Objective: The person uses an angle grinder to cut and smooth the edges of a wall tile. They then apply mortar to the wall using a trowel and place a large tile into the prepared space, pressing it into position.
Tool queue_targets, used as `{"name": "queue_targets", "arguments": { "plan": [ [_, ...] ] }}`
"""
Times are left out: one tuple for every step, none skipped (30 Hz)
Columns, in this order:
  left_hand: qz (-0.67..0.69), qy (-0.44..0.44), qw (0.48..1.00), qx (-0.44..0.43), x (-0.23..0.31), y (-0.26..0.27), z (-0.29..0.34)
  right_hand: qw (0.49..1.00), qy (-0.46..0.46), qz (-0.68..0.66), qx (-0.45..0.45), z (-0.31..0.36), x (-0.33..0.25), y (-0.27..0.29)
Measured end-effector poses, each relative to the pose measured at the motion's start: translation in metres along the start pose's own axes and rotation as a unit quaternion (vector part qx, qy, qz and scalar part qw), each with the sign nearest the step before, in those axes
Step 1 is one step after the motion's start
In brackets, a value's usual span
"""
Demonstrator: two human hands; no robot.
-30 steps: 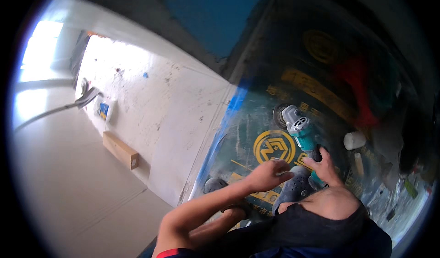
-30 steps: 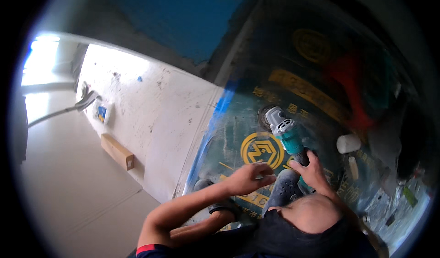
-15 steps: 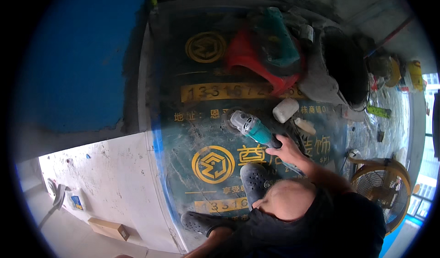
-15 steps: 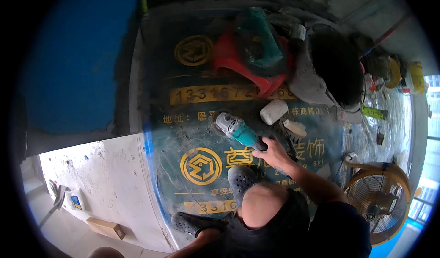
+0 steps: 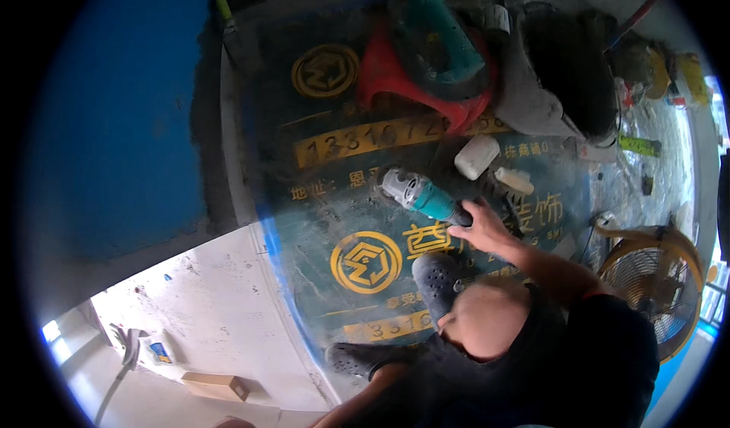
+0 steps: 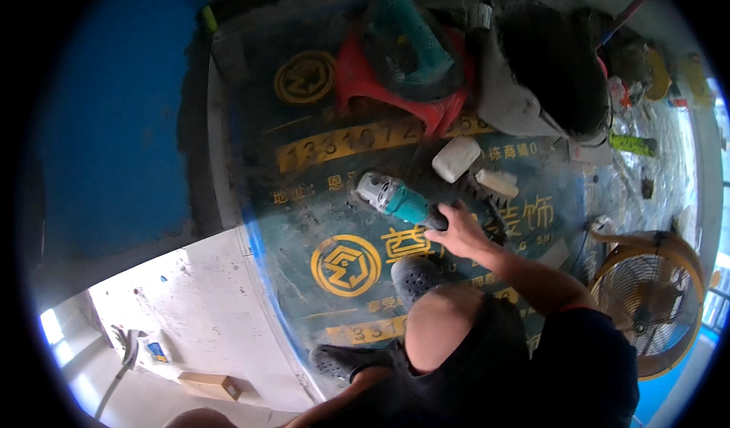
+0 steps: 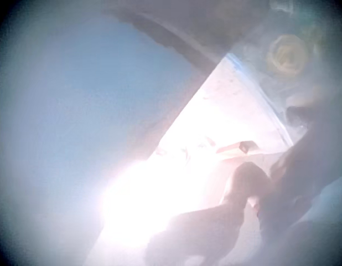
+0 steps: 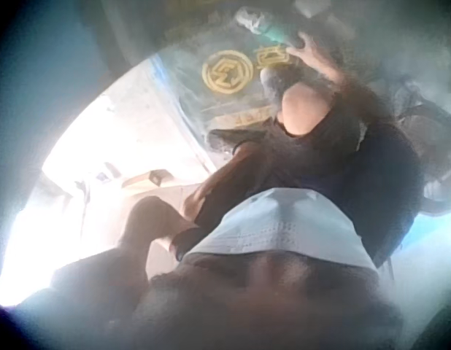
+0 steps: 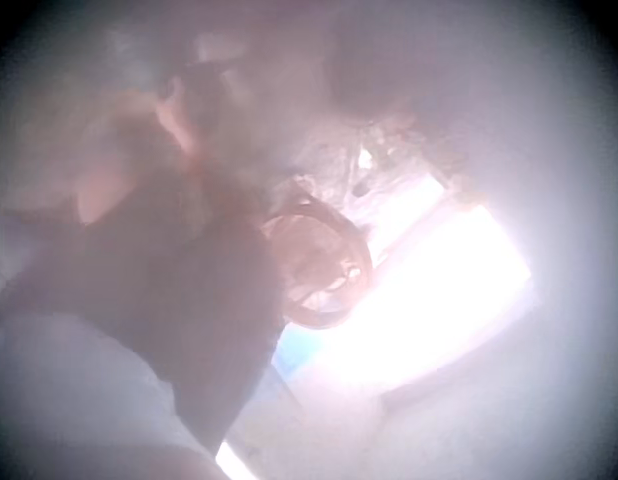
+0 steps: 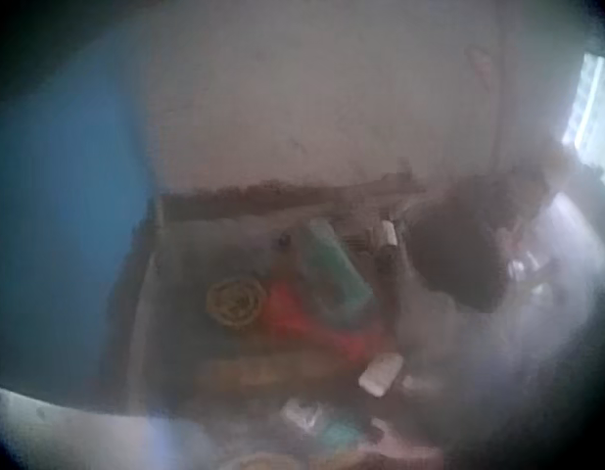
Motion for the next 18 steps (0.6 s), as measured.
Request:
{"name": "queue_targets", "arguments": {
  "plan": [
    [0.002,0.002,1.0,-0.009,-0.001,-0.002,0.0,1.0,-0.007,0.007,-0.001,0.001,0.002,-0.001],
    [0.005,0.003,1.0,-0.012,-0.002,-0.006,-0.002,1.0,-0.004,0.005,-0.007,0.0,0.006,0.0],
    [0.004,0.009,1.0,-0.015,-0.001,-0.002,-0.001,1.0,-0.001,0.003,-0.013,0.001,0.007,-0.001],
    [0.004,0.011,1.0,-0.012,0.0,-0.005,0.0,1.0,0.007,0.013,-0.024,0.0,0.005,-0.001],
    [-0.002,0.015,1.0,-0.012,0.005,-0.001,-0.001,0.999,0.011,0.024,-0.032,0.001,0.0,-0.003],
    [0.003,0.017,1.0,-0.017,0.003,-0.011,-0.001,0.998,0.012,0.039,-0.049,0.0,0.001,0.004],
    [0.002,0.019,1.0,-0.021,0.001,-0.015,-0.001,0.998,0.016,0.039,-0.043,0.003,0.001,0.011],
    [-0.001,0.022,0.999,-0.024,0.005,-0.014,-0.004,0.998,0.017,0.033,-0.041,0.007,-0.005,0.014],
    [0.001,0.025,0.999,-0.029,0.004,-0.018,-0.003,0.999,0.018,0.026,-0.038,0.009,-0.008,0.018],
    [0.009,0.029,0.999,-0.039,-0.001,-0.023,0.0,0.999,0.013,0.031,0.01,0.017,-0.008,0.022],
    [0.017,0.035,0.998,-0.051,-0.004,-0.028,0.002,0.998,0.031,0.015,0.057,0.02,-0.008,0.029],
    [0.024,0.035,0.997,-0.058,-0.005,-0.031,0.001,0.999,-0.029,-0.028,0.026,0.02,-0.014,0.042],
    [0.036,0.031,0.997,-0.068,-0.009,-0.043,-0.002,0.993,-0.011,-0.016,0.118,0.02,-0.001,0.062],
    [0.031,0.032,0.997,-0.069,-0.006,-0.036,-0.002,0.99,-0.027,-0.035,0.135,0.015,0.004,0.062],
    [0.033,0.024,0.997,-0.067,-0.006,-0.038,-0.006,0.986,-0.036,-0.04,0.155,0.009,0.02,0.072],
    [0.037,0.023,0.997,-0.059,-0.004,-0.033,-0.003,0.984,-0.018,0.007,0.176,0.008,0.031,0.069],
    [0.027,0.012,0.998,-0.052,-0.001,-0.027,-0.001,0.976,0.006,0.053,0.209,0.001,0.04,0.077],
    [0.022,0.015,0.999,-0.042,0.003,-0.019,0.0,0.979,-0.015,0.002,0.204,-0.006,0.038,0.088]
  ]
}}
Point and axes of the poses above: each hand's wrist, its own z-axis away from the middle knuckle, its own y-axis out of the back of the hand, x = y × z, the point moved 3 cm from there along -z, towards the middle knuckle, and after that the axes turned 12 degrees about z, right-handed, at the moved point
